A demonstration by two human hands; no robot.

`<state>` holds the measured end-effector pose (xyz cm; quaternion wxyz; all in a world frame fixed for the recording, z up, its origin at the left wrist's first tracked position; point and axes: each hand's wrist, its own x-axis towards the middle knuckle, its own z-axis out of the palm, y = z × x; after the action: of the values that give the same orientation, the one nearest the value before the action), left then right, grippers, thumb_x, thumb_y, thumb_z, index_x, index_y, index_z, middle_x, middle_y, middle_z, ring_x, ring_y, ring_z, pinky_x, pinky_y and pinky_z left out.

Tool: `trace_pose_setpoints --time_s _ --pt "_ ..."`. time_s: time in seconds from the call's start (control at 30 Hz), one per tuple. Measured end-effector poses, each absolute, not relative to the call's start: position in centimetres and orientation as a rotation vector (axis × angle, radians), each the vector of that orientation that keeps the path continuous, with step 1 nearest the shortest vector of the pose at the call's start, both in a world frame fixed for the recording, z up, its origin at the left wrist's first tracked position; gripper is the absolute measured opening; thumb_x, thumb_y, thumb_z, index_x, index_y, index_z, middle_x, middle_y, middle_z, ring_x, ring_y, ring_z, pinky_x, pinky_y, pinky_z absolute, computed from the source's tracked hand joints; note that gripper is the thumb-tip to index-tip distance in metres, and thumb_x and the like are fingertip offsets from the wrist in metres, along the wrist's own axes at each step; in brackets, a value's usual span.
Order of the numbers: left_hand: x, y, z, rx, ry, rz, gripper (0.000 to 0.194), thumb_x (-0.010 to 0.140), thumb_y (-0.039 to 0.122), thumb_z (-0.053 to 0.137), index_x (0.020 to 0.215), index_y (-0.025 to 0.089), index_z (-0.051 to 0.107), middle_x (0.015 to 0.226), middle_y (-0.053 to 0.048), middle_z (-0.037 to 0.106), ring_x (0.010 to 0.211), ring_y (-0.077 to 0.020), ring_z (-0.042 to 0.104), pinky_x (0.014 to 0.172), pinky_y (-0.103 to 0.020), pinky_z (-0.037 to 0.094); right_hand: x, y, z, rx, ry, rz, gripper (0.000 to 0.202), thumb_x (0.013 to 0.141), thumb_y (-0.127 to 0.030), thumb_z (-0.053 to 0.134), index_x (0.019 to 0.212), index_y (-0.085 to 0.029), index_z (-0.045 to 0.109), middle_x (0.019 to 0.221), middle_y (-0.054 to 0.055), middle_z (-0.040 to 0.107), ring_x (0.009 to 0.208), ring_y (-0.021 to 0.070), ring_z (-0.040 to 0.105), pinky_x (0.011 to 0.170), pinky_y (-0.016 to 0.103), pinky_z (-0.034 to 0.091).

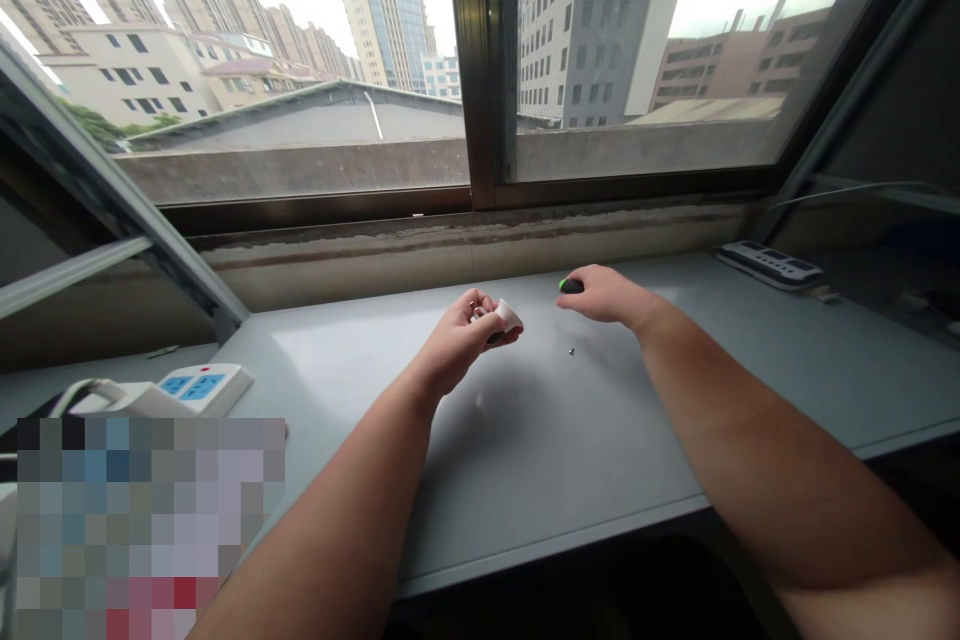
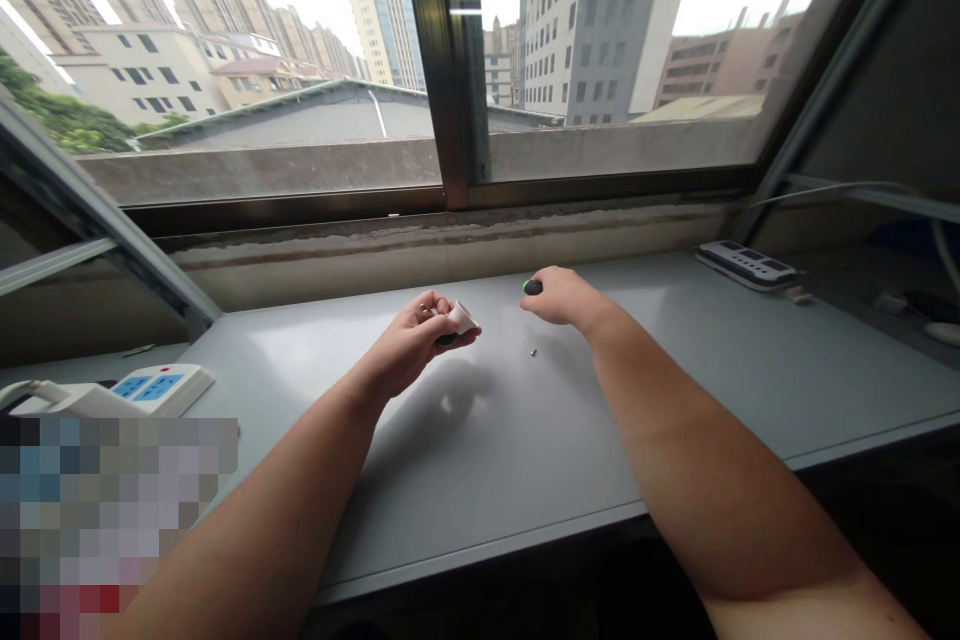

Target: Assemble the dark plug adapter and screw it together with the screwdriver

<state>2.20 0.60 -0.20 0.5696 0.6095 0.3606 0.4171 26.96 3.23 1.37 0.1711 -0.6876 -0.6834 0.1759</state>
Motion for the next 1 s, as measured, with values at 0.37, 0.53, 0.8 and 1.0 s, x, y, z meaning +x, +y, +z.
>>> trace_pose_setpoints --time_s 0.37,0.53,0.8,1.0 --pt "2.0 0.0 -0.1 1.96 0.688 0.813 0.028 0.077 0.014 0.067 0.093 0.023 0.045 0.107 -0.003 0.065 0.097 -0.0145 0.06 0.087 -0.03 0.049 27.2 3.6 0.8 -1.917 -1.881 0.48 0.025 0.074 -0.028 0.071 0.096 -0.017 0.075 0.096 0.013 0.077 0.084 0.0258 0.07 0.068 0.03 0.048" --pt "1.6 0.4 -1.0 2.069 0.788 0.819 0.053 0.073 0.009 0.067 0.123 0.025 0.057 0.113 -0.005 0.061 0.102 -0.0167 0.062 0.096 -0.036 0.054 26.7 2.9 1.5 -1.705 -1.767 0.422 0.037 0.081 -0.028 0.071 0.117 -0.019 0.071 0.102 0.01 0.075 0.083 0.0224 0.071 0.075 0.032 0.056" --pt "2.0 0.6 -1.1 2.221 0.811 0.708 0.036 0.068 0.012 0.077 0.102 0.022 0.071 0.105 -0.004 0.066 0.097 -0.0196 0.065 0.093 -0.038 0.059 21.8 -2.5 5.4 -0.647 -1.117 0.64 0.044 0.084 -0.051 0.075 0.118 -0.038 0.051 0.095 -0.002 0.065 0.074 0.0146 0.072 0.071 0.032 0.063" --pt "2.0 0.7 -1.3 2.237 0.811 0.723 0.034 0.068 0.014 0.079 0.101 0.021 0.071 0.104 -0.004 0.069 0.096 -0.0203 0.066 0.088 -0.037 0.06 19.7 -3.5 4.1 -0.568 -1.409 0.733 0.049 0.076 -0.044 0.085 0.111 -0.032 0.054 0.092 -0.002 0.065 0.072 0.0146 0.07 0.07 0.032 0.066"
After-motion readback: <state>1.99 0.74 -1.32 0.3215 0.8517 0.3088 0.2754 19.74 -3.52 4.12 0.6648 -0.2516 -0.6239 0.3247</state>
